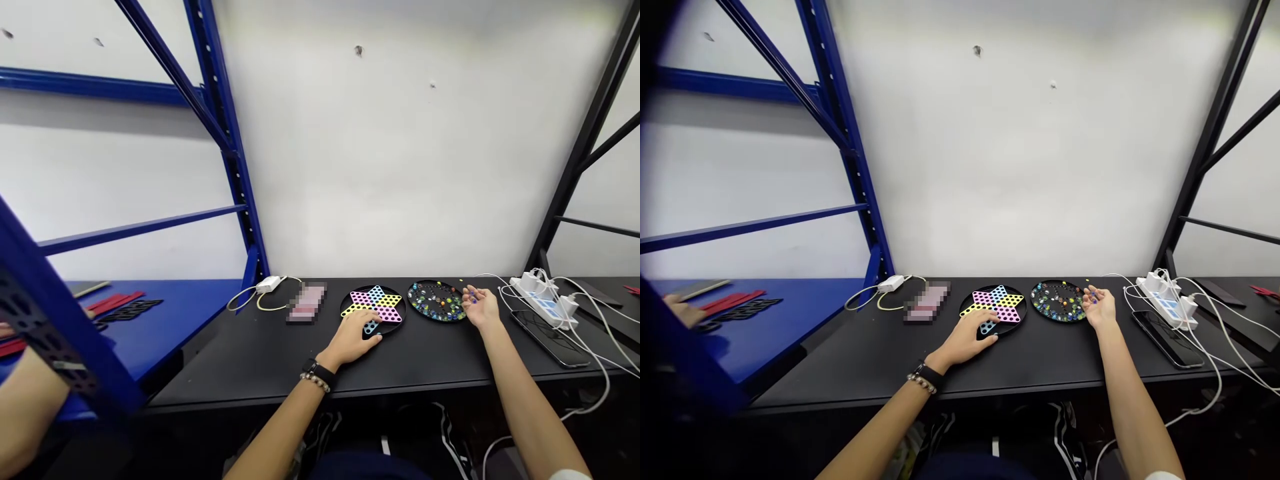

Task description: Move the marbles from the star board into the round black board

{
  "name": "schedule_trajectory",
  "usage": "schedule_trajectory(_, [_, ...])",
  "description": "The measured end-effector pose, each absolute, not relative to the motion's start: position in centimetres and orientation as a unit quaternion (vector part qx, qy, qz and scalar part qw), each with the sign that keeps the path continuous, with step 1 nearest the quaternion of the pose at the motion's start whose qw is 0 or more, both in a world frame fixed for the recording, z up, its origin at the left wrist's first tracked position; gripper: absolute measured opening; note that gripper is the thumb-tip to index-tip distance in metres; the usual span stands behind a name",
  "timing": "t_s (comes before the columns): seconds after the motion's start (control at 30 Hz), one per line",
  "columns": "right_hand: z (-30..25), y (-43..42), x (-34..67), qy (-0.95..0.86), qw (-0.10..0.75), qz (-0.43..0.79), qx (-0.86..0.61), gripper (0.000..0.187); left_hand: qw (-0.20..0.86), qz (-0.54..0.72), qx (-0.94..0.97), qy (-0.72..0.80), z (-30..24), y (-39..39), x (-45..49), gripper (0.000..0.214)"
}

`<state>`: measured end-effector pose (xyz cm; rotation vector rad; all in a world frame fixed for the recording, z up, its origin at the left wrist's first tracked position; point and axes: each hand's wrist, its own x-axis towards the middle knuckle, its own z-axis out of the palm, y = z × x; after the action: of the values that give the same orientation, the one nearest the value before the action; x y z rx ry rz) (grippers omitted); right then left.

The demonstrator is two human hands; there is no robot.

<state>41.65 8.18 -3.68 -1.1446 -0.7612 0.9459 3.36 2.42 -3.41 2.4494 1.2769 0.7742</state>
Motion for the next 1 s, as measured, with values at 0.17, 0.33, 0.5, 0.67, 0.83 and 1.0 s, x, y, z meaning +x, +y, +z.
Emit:
schedule_trajectory(0.17, [-3.8,7.1,40.9,-0.407,0.561,0.293,-0.658,0.023,0.132,0.260,0.846,0.446,-3.3,2.3,3.4,0.036])
schedule_trajectory(0.33, [-3.7,5.9,39.9,-0.483,0.283,0.134,-0.818,0.017,0.128,0.262,0.852,0.434,-3.7,2.6,3.2,0.036])
schedule_trajectory(0.5, [-3.7,5.3,40.2,-0.511,0.214,0.147,-0.819,0.020,0.126,0.270,0.852,0.430,-4.0,2.8,3.1,0.036])
schedule_trajectory(0.67, [-4.3,5.5,40.4,-0.525,0.275,0.140,-0.793,0.020,0.132,0.272,0.851,0.430,-4.0,2.7,3.1,0.035])
schedule_trajectory(0.83, [-4.0,6.0,40.6,-0.376,0.623,0.364,-0.581,0.032,0.135,0.274,0.848,0.433,-3.8,2.5,3.1,0.033])
schedule_trajectory(1.0, [-4.2,6.2,40.3,-0.364,0.636,0.423,-0.533,0.030,0.139,0.268,0.845,0.441,-3.7,2.5,3.0,0.034])
